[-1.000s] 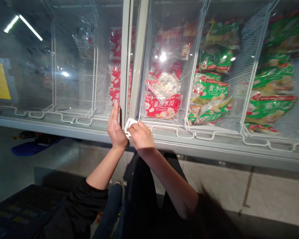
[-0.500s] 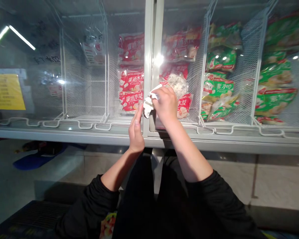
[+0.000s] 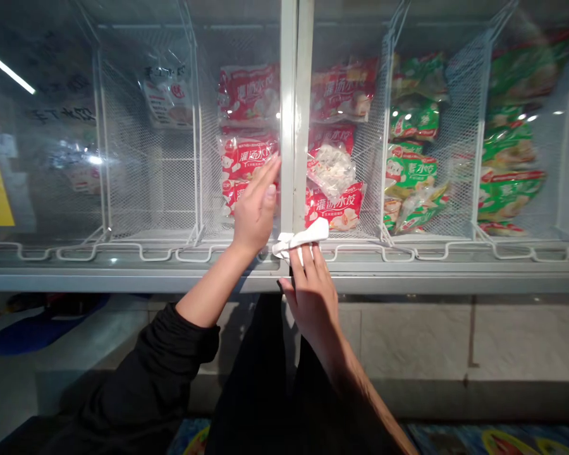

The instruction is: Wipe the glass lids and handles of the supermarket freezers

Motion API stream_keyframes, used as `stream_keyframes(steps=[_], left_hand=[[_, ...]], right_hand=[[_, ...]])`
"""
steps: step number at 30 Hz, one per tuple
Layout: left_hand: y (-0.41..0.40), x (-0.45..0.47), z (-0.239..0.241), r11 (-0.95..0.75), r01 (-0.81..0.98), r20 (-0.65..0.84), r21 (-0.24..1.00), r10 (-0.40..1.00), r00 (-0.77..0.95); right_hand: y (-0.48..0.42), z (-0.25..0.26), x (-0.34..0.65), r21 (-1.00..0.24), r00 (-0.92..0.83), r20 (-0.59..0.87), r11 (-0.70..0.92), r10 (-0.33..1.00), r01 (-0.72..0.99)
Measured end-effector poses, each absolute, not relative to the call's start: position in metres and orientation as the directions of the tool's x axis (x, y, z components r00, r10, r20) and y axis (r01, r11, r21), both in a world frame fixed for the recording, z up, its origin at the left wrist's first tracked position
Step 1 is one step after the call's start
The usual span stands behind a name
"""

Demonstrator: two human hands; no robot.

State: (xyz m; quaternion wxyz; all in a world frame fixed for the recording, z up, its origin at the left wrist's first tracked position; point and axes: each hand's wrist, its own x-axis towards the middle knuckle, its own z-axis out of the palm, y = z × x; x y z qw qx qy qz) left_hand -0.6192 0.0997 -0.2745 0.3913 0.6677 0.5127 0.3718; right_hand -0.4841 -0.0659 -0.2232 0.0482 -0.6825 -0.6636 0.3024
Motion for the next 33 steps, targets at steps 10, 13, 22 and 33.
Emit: stream_keyframes(steps=[10, 13, 22, 33], left_hand=[[0.094, -0.616, -0.269, -0.147, 0.367, 0.139, 0.919, 0.989, 0.047], [0.094, -0.615, -0.267, -0.138, 0.386, 0.134, 0.912, 0.990, 0.039], [0.093, -0.614, -0.267, -0.119, 0.418, 0.110, 0.901, 0.993, 0.045], [0.093, -0.613, -0.267, -0.140, 0.422, 0.134, 0.896, 0.990, 0.043]], right_hand=[[0.056, -0.249, -0.484, -0.430, 0.024, -0.178, -0.100, 0.984, 0.897], [0.037, -0.244, -0.480, -0.480, 0.158, -0.014, -0.145, 0.987, 0.865], [0.064, -0.244, -0.433, -0.579, 0.240, 0.045, -0.170, 0.970, 0.797], [0.142, -0.216, -0.388, -0.413, 0.119, 0.124, -0.057, 0.985, 0.909]])
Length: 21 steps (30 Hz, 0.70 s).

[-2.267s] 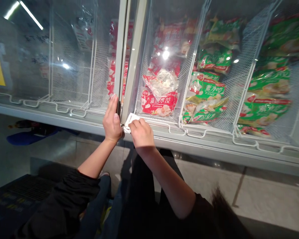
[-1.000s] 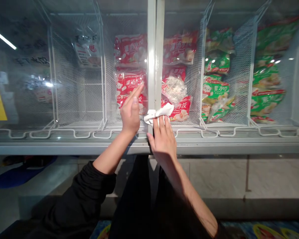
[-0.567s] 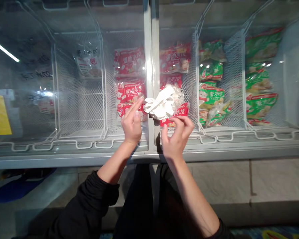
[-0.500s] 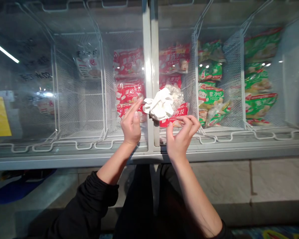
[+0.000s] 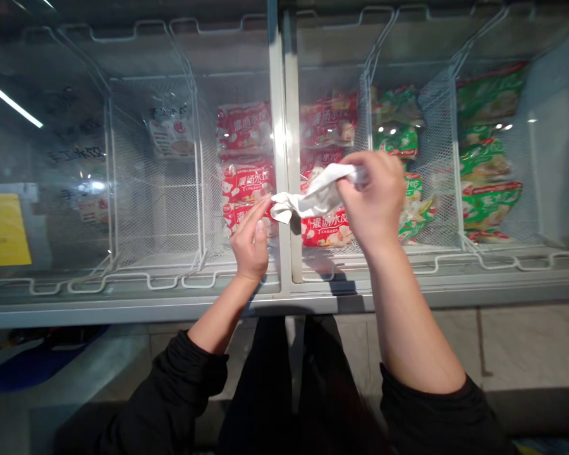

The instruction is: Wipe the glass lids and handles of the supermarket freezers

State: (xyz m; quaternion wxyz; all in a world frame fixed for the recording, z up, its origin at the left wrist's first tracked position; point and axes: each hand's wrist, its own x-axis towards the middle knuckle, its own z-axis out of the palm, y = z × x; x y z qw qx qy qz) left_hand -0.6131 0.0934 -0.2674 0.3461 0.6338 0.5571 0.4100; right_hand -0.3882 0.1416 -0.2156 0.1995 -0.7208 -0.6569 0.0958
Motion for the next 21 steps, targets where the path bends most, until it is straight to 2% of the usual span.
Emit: stream_keyframes(steps=[2, 4, 6, 10, 12, 18, 21], left_hand=[[0.093, -0.613, -0.266, -0.134, 0.431, 0.128, 0.892, 0.991, 0.044], [0.093, -0.613, -0.265, -0.134, 0.447, 0.128, 0.885, 0.991, 0.044], [0.093, -0.613, -0.265, -0.129, 0.462, 0.123, 0.878, 0.992, 0.043], [0.093, -0.613, -0.264, -0.115, 0.475, 0.103, 0.872, 0.993, 0.050], [0.093, -0.613, -0.264, -0.116, 0.462, 0.103, 0.879, 0.993, 0.054], [0.092, -0.614, -0.265, -0.123, 0.441, 0.111, 0.889, 0.992, 0.054], [0.092, -0.614, -0.266, -0.124, 0.450, 0.112, 0.885, 0.992, 0.052]], right_hand=[[0.145, -0.200, -0.383, -0.415, 0.233, 0.233, -0.120, 0.944, 0.902], [0.138, -0.188, -0.389, -0.426, 0.265, 0.258, -0.136, 0.929, 0.894], [0.119, -0.186, -0.404, -0.425, 0.203, 0.208, -0.098, 0.957, 0.900], [0.058, -0.201, -0.443, -0.400, -0.034, 0.009, 0.035, 0.999, 0.916], [0.030, -0.209, -0.455, -0.388, -0.088, -0.016, 0.075, 0.996, 0.918], [-0.003, -0.206, -0.448, -0.504, 0.066, 0.209, 0.049, 0.976, 0.862], [0.008, -0.207, -0.437, -0.510, 0.146, 0.171, -0.040, 0.974, 0.859]])
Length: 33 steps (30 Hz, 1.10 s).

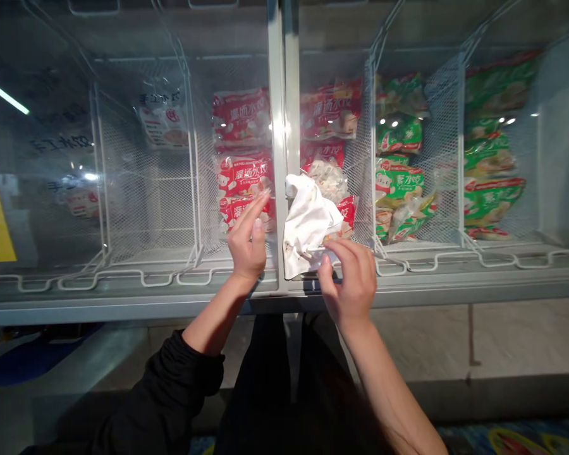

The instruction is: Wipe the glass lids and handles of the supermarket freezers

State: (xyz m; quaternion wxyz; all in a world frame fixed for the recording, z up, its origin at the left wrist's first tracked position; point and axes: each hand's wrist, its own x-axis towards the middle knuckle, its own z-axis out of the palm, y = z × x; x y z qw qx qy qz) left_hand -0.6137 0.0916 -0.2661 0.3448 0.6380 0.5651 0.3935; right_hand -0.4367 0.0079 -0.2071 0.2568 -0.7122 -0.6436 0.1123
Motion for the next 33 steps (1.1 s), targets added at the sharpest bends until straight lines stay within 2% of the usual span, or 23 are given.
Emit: stream_keyframes(steps=[5, 8, 13, 20, 28, 33], left_hand=[[0.092, -0.613, -0.266, -0.139, 0.460, 0.125, 0.877, 0.990, 0.061], [0.092, -0.613, -0.266, -0.145, 0.463, 0.125, 0.874, 0.989, 0.072], [0.092, -0.613, -0.265, -0.133, 0.453, 0.112, 0.881, 0.991, 0.074], [0.092, -0.613, -0.262, -0.156, 0.427, 0.122, 0.891, 0.987, 0.105], [0.093, -0.611, -0.262, -0.177, 0.469, 0.144, 0.865, 0.984, 0.106], [0.092, -0.610, -0.262, -0.162, 0.481, 0.131, 0.862, 0.987, 0.098]], right_hand=[[0.042, -0.226, -0.439, -0.485, 0.017, -0.114, -0.070, 0.993, 0.872], [0.059, -0.243, -0.447, -0.476, -0.054, -0.210, -0.054, 0.976, 0.878], [0.048, -0.260, -0.455, -0.449, -0.106, -0.243, -0.015, 0.964, 0.893], [-0.012, -0.254, -0.461, -0.487, -0.158, -0.298, -0.007, 0.942, 0.873], [0.111, -0.269, -0.459, -0.520, -0.074, -0.238, -0.063, 0.968, 0.852], [0.085, -0.264, -0.466, -0.548, -0.060, -0.239, -0.083, 0.969, 0.833]])
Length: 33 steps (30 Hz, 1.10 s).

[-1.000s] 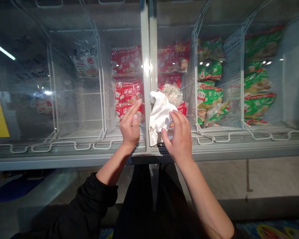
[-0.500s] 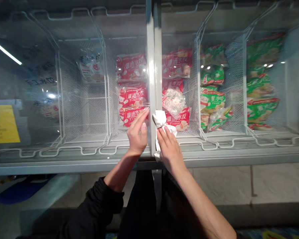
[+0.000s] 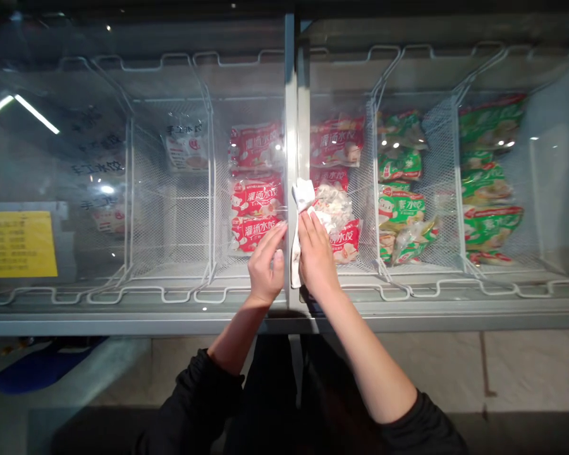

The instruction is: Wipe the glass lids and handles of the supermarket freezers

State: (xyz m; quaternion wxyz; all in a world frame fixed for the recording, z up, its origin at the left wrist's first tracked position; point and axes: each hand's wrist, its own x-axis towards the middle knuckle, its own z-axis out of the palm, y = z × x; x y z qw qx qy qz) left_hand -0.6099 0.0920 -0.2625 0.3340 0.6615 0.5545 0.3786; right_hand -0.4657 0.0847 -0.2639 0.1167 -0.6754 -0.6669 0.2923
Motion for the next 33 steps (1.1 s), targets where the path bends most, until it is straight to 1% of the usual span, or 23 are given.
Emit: stream_keyframes(steps=[4, 7, 9, 12, 14, 16, 18, 22, 25, 27, 29, 33], left_hand=[[0.092, -0.609, -0.262, -0.156, 0.472, 0.123, 0.867, 0.987, 0.100], [0.092, -0.610, -0.262, -0.156, 0.481, 0.115, 0.863, 0.987, 0.113], [0.093, -0.609, -0.262, -0.164, 0.470, 0.123, 0.867, 0.985, 0.118], [0.093, -0.609, -0.263, -0.182, 0.447, 0.143, 0.876, 0.982, 0.122], [0.092, -0.609, -0.264, -0.171, 0.452, 0.130, 0.875, 0.984, 0.121], [0.090, -0.610, -0.263, -0.132, 0.467, 0.092, 0.874, 0.990, 0.109], [0.089, -0.611, -0.260, -0.073, 0.472, 0.035, 0.878, 0.995, 0.089], [0.098, -0.615, -0.252, 0.074, 0.474, -0.096, 0.878, 0.995, 0.023], [0.126, -0.614, -0.250, 0.065, 0.493, -0.086, 0.868, 0.996, 0.020], [0.155, -0.610, -0.254, 0.025, 0.498, -0.045, 0.867, 0.999, 0.028], [0.189, -0.603, -0.262, -0.005, 0.499, -0.008, 0.867, 1.000, 0.022], [0.263, -0.582, -0.283, -0.060, 0.507, 0.058, 0.860, 0.998, 0.019]], right_hand=[[0.018, -0.260, -0.471, -0.548, -0.062, -0.256, -0.092, 0.965, 0.831], [0.015, -0.261, -0.466, -0.539, -0.100, -0.275, -0.068, 0.956, 0.839], [0.047, -0.265, -0.460, -0.535, -0.122, -0.269, -0.043, 0.955, 0.844], [0.124, -0.273, -0.451, -0.523, -0.122, -0.245, -0.025, 0.962, 0.852], [0.168, -0.278, -0.447, -0.523, -0.125, -0.237, -0.018, 0.963, 0.852], [0.189, -0.278, -0.445, -0.528, -0.134, -0.236, -0.011, 0.963, 0.849], [0.179, -0.276, -0.445, -0.538, -0.142, -0.236, -0.007, 0.961, 0.843], [0.100, -0.272, -0.449, -0.540, -0.173, -0.195, 0.042, 0.966, 0.841], [0.056, -0.273, -0.449, -0.512, -0.186, -0.151, 0.084, 0.971, 0.855], [0.058, -0.275, -0.447, -0.501, -0.197, -0.147, 0.098, 0.969, 0.860], [0.087, -0.276, -0.442, -0.506, -0.220, -0.172, 0.106, 0.960, 0.856], [0.189, -0.279, -0.433, -0.515, -0.212, -0.254, 0.053, 0.944, 0.856]])
